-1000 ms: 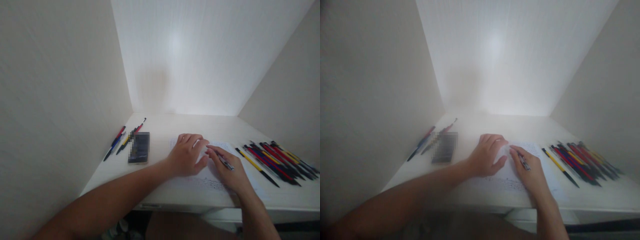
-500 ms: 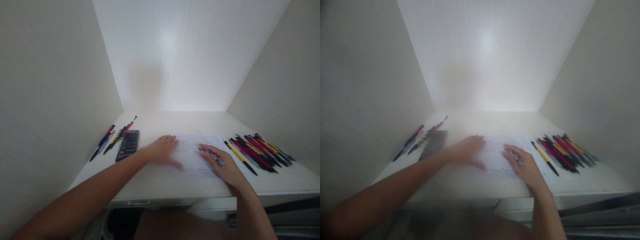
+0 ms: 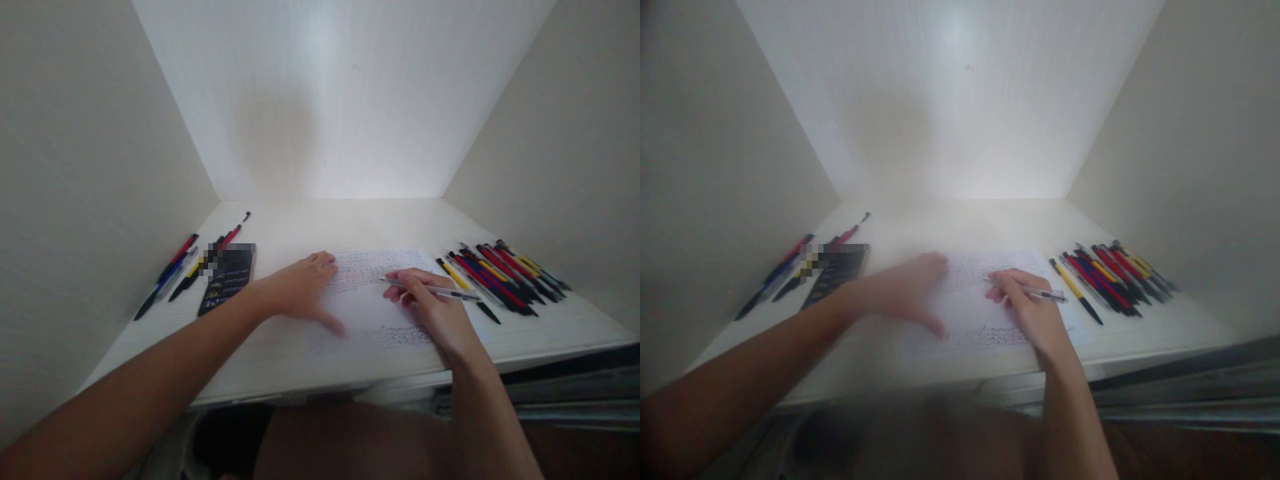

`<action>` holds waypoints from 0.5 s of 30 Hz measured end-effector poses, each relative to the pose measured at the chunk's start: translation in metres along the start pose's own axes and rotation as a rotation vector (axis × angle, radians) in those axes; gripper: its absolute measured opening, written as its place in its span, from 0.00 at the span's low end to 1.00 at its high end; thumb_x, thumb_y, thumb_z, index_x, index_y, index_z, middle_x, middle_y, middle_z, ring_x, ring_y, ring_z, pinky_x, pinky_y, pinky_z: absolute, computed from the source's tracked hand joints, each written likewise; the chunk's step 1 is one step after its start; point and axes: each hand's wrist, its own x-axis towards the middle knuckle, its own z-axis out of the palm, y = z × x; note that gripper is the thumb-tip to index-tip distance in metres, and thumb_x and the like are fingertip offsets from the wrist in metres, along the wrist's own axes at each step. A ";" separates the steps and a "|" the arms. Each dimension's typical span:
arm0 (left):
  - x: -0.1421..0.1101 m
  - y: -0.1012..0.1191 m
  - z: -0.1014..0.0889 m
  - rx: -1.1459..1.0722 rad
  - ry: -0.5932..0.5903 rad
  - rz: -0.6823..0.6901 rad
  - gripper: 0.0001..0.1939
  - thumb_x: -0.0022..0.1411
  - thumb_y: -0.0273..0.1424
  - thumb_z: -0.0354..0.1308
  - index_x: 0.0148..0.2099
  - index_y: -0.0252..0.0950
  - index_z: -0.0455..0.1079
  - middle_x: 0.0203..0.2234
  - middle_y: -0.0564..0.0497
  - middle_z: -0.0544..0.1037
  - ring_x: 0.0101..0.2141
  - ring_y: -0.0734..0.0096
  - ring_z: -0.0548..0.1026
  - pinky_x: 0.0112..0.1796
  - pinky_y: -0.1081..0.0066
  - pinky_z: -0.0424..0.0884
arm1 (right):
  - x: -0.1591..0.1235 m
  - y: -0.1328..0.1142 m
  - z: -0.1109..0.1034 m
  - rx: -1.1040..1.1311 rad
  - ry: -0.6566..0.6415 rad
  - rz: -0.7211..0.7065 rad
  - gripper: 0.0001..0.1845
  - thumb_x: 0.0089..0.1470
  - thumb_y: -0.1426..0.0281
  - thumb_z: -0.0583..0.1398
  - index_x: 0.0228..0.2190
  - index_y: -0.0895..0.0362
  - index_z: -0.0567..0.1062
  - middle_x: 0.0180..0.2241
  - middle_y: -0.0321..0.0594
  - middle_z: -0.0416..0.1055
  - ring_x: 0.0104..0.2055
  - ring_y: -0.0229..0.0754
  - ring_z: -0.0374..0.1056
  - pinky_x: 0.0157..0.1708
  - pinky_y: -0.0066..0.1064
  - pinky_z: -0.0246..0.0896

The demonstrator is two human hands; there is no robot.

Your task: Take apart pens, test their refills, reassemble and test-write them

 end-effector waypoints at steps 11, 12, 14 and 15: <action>-0.008 -0.001 -0.006 -0.026 -0.103 -0.001 0.64 0.37 0.67 0.60 0.69 0.38 0.52 0.64 0.35 0.57 0.59 0.39 0.60 0.57 0.50 0.59 | -0.004 -0.007 0.007 0.146 -0.233 0.075 0.15 0.59 0.60 0.60 0.40 0.57 0.79 0.31 0.43 0.79 0.26 0.39 0.71 0.21 0.29 0.61; -0.008 -0.001 -0.005 -0.018 -0.102 -0.002 0.63 0.36 0.67 0.60 0.69 0.38 0.54 0.64 0.35 0.58 0.59 0.38 0.60 0.56 0.49 0.60 | -0.004 -0.011 0.007 0.139 -0.247 0.068 0.14 0.59 0.61 0.60 0.40 0.57 0.80 0.33 0.45 0.79 0.28 0.41 0.73 0.21 0.29 0.63; -0.008 -0.001 -0.004 -0.008 -0.101 -0.006 0.62 0.36 0.66 0.61 0.68 0.37 0.55 0.63 0.34 0.59 0.59 0.36 0.60 0.56 0.48 0.59 | -0.003 -0.016 0.009 0.096 -0.276 0.035 0.13 0.58 0.61 0.62 0.38 0.57 0.80 0.32 0.44 0.79 0.29 0.42 0.73 0.22 0.29 0.64; -0.007 0.000 -0.003 -0.006 -0.105 -0.008 0.63 0.36 0.66 0.61 0.68 0.36 0.55 0.64 0.33 0.58 0.60 0.36 0.58 0.57 0.48 0.58 | -0.002 -0.019 0.010 0.062 -0.291 0.013 0.12 0.57 0.62 0.62 0.36 0.57 0.80 0.30 0.43 0.78 0.27 0.40 0.72 0.21 0.29 0.64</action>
